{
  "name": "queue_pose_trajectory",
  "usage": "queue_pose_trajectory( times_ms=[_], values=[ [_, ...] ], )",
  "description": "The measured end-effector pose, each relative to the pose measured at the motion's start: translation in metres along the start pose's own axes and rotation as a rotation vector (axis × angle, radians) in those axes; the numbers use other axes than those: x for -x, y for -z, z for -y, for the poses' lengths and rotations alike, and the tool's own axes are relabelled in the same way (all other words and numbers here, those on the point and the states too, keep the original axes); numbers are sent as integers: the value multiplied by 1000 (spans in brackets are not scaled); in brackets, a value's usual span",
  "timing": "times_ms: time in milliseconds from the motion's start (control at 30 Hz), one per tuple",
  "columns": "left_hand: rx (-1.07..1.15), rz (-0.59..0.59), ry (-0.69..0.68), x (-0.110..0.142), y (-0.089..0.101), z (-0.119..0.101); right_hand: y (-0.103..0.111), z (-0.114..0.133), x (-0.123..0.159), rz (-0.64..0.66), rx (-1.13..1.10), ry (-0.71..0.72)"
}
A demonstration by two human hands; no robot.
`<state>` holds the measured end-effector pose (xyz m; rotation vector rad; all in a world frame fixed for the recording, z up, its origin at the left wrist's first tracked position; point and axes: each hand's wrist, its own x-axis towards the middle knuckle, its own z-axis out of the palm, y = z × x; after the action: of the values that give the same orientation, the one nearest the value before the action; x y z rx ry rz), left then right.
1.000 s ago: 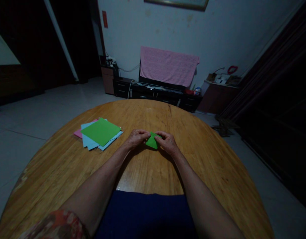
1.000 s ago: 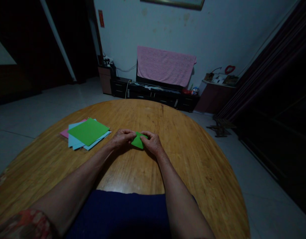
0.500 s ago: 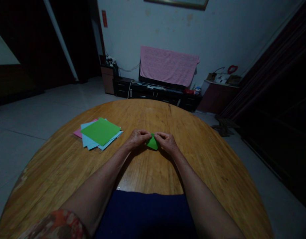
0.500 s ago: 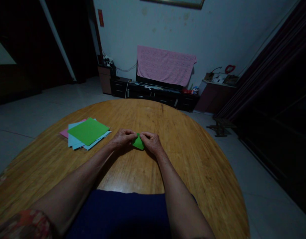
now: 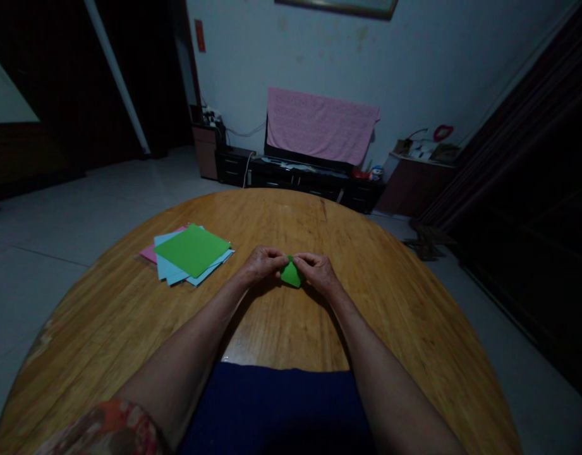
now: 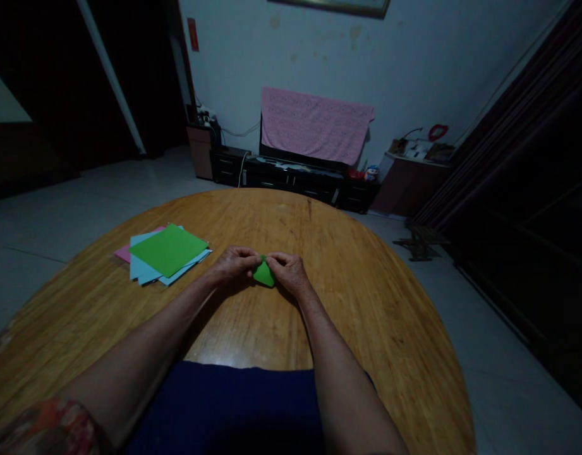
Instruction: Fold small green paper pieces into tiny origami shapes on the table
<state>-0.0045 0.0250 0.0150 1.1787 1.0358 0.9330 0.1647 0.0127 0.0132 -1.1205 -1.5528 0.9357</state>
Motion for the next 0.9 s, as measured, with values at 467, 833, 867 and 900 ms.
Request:
queue_pose_trajectory(
  times_ms=[467,833,867,900],
  values=[
    [40,-49,55,4,-5,-5,-3,4,4,-13,-17,-51],
    [29,-14,-12,2,-4,1,-3,0,3,-9,-37,-77],
    [76,-2,-25,2,-5,2,-3,1,3,-12,-32,-74],
    [127,9,-37,3,-5,3,-3,1,2,-17,-21,-68]
  ],
)
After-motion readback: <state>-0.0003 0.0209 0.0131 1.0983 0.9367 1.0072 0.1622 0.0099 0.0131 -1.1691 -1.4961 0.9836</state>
